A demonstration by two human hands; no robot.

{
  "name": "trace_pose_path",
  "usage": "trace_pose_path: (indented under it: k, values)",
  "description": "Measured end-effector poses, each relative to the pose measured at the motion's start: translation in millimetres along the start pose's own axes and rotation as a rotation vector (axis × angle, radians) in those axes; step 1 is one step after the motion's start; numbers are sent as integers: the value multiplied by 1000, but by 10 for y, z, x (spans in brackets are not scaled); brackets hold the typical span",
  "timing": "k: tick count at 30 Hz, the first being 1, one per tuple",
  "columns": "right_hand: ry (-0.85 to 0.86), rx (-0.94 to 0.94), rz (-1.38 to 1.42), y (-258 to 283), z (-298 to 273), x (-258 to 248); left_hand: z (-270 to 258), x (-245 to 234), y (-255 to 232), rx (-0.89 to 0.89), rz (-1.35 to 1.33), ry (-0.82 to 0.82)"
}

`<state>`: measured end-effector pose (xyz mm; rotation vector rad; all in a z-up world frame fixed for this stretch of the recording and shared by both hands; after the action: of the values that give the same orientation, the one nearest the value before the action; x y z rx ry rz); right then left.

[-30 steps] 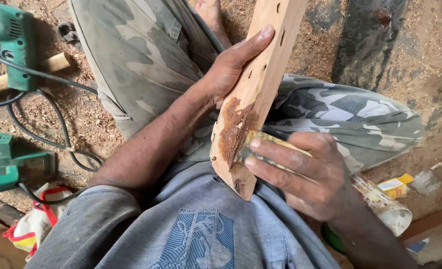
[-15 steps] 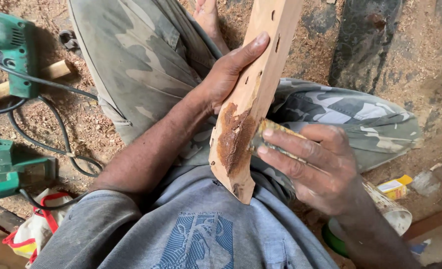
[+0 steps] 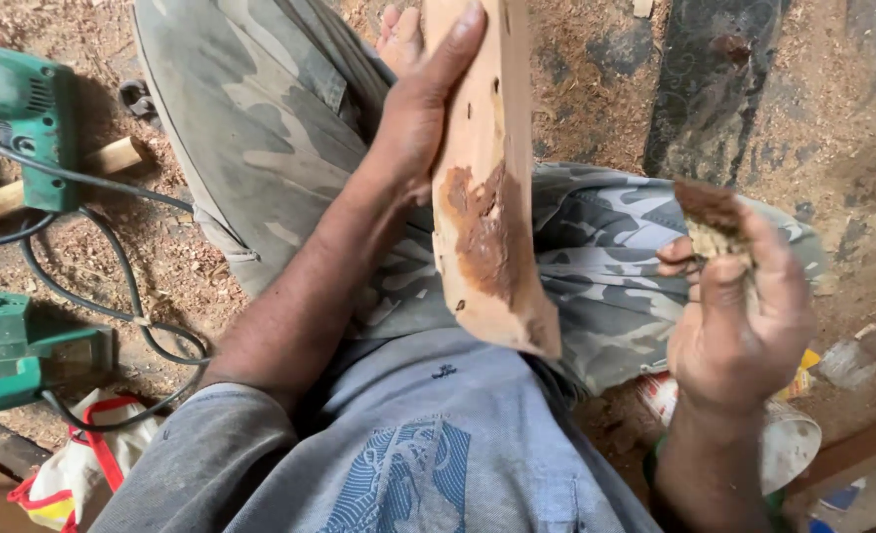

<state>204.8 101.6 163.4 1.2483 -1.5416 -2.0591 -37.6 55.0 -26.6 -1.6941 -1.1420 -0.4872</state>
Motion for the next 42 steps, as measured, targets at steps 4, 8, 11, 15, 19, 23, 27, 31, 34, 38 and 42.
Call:
trace_pose_path:
  k: [4,8,11,15,19,23,27,31,34,38,42]
  values:
    - [-288,128,523,-341,-166,-10,-9,-37,-342,183,0,-64]
    - [-402,257,876,-669,-3,196,-157,96,-592,363,-115,-85]
    - [-437,224,808,-1015,95,242,-326,269,-542,405,-170,-96]
    - [-401,107,1070,-1122,411,207,-707,534,-355,451,-254,6]
    - [-463,402,792,-1420,510,-302,-1209,688,-184,368,-97,232]
    - [-322,414,746,-1407,648,-705,-1291,640,-211,201,131,575]
    - [-190,470,608,-1422,920,-897,-1207,890,-326,-392,-189,613]
    - [32,350,703,-1589,1245,-936,-825,683,123,-606,528,548]
    - [71,233,444,-1469,1243,-1154,-670,687,150,-601,509,510]
    - [-176,32,308,-504,994,-1241,-575,581,39,-500,389,550]
    - [-208,-5,206,-140,396,-1038,-567,497,28,-665,488,650]
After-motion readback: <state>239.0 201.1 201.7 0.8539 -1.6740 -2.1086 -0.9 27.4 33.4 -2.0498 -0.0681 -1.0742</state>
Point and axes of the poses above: each hand's wrist, its own z-axis towards the middle knuckle, its own x-axis out of the palm, y = z × x, the point moved 4 cm from there along z, towards the middle knuckle, and after that the axes turned 8 degrees about y, right-handed, at the moved point
